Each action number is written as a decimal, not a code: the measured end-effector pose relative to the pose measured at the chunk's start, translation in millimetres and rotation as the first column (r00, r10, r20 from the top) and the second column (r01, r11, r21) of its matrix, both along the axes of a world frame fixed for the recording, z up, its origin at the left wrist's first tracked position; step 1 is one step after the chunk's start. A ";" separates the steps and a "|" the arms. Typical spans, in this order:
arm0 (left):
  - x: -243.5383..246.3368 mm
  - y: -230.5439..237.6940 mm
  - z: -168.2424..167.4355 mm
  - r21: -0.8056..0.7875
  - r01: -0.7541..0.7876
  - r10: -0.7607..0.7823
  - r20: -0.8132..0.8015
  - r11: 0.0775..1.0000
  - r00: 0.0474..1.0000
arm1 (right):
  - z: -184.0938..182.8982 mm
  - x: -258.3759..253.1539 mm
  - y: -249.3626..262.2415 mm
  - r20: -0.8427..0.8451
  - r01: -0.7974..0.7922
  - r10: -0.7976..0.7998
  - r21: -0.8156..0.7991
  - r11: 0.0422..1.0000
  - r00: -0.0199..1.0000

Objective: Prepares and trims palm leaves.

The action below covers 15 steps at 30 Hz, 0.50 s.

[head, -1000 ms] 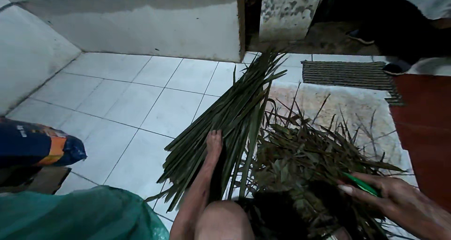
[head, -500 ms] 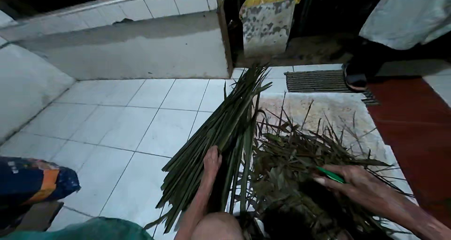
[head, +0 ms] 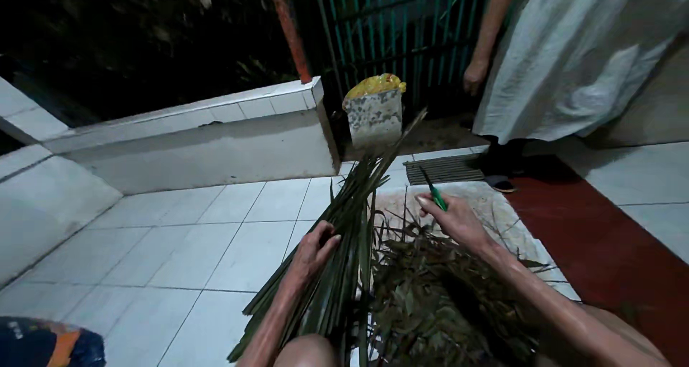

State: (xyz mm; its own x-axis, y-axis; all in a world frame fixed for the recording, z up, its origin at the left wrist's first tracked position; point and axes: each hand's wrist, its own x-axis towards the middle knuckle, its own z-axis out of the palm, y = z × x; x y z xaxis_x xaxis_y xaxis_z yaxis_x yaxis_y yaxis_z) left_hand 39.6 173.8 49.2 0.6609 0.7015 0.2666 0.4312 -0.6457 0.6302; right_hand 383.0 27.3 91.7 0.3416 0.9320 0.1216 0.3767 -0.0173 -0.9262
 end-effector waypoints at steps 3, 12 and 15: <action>2.5 -9.0 31.3 0.030 0.099 -0.098 -0.025 0.995 0.995 | 9.3 3.3 4.8 -0.087 0.098 -0.094 0.037 0.995 0.992; 14.0 -38.3 61.5 -0.094 0.259 -0.272 -0.178 0.961 0.946 | -15.3 23.9 5.4 -0.477 0.309 -0.210 0.140 0.941 0.853; 29.1 -42.8 63.9 -0.311 0.181 -0.237 -0.151 0.933 0.960 | -23.7 26.0 3.3 -0.497 0.337 -0.226 0.146 0.930 0.838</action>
